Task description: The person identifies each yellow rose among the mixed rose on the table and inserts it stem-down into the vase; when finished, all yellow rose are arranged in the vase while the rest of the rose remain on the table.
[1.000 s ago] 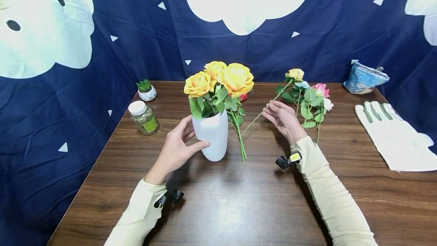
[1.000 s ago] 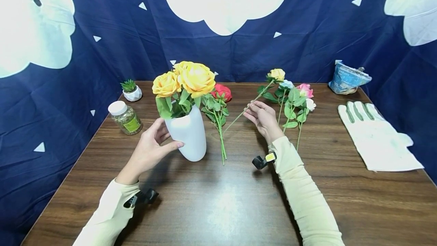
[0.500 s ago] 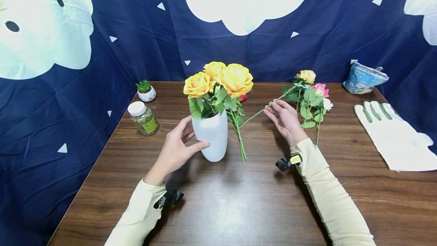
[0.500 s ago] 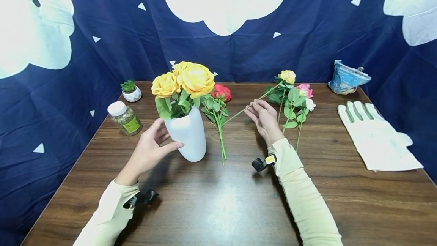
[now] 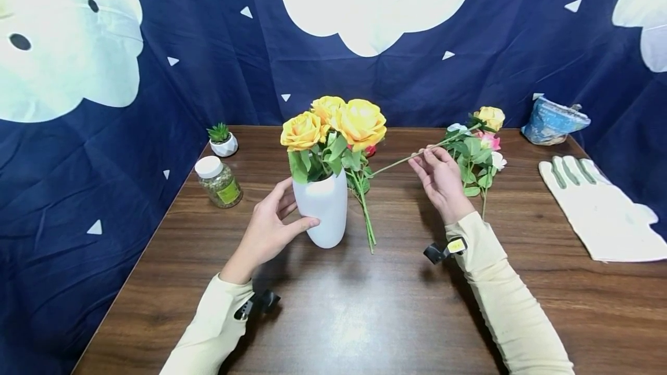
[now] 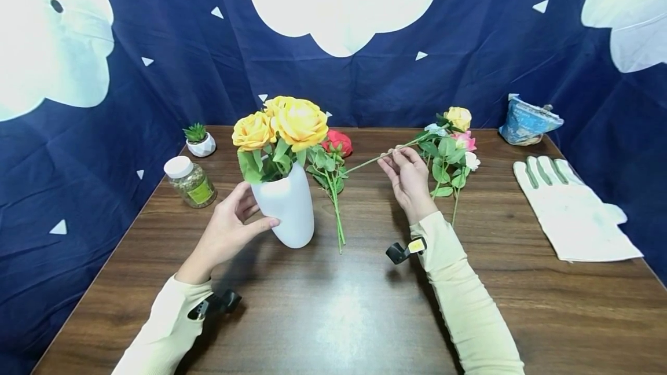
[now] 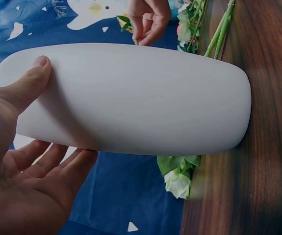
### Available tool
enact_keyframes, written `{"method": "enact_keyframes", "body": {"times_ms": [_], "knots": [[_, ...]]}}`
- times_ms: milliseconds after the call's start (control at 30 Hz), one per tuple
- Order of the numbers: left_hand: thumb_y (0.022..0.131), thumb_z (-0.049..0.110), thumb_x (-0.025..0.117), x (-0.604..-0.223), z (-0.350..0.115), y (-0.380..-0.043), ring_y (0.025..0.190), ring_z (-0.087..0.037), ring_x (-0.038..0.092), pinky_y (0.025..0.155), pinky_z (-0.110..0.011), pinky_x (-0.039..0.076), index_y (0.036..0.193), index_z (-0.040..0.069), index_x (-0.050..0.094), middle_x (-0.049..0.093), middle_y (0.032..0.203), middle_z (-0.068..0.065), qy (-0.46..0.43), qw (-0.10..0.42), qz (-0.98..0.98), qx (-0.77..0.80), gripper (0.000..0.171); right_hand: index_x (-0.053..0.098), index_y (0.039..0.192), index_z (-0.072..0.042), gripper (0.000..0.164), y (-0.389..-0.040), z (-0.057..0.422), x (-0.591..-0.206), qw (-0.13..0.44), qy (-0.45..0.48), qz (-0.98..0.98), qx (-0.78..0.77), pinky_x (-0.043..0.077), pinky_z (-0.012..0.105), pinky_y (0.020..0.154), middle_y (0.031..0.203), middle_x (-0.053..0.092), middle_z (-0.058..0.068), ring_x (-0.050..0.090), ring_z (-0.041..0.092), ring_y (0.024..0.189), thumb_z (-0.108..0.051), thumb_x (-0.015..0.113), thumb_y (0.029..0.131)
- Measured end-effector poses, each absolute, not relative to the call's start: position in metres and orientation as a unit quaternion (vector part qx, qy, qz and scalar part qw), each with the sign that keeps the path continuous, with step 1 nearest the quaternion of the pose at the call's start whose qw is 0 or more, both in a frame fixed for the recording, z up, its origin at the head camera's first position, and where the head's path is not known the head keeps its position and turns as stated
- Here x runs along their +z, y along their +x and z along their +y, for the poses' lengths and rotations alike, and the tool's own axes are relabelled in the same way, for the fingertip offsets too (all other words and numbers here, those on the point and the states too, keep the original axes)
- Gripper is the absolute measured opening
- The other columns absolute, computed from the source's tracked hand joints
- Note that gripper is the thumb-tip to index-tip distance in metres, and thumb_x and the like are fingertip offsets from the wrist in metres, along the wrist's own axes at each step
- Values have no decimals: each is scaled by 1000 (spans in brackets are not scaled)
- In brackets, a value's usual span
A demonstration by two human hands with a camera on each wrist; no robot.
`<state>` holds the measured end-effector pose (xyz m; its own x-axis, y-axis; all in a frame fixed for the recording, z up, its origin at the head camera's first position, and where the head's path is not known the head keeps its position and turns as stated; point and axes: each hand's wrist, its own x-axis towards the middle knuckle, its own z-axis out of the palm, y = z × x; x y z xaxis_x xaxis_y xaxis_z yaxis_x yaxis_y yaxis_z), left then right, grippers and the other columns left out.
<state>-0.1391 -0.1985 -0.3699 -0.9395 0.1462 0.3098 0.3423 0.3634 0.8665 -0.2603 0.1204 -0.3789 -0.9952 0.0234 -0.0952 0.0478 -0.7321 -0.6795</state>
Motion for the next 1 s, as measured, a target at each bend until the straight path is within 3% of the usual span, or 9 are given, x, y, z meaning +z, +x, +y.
{"method": "enact_keyframes", "body": {"times_ms": [1000], "knots": [[81,2,87,-369,-199,-138,127,-33,63,107,-37,54,150,1,47,60,141,-20,-154,93,-819,-544,80,55,82,-3,24,-229,117,-322,-140,50,300,-942,63,23,67,82,60,8,63,17,68,6,50,104]]}}
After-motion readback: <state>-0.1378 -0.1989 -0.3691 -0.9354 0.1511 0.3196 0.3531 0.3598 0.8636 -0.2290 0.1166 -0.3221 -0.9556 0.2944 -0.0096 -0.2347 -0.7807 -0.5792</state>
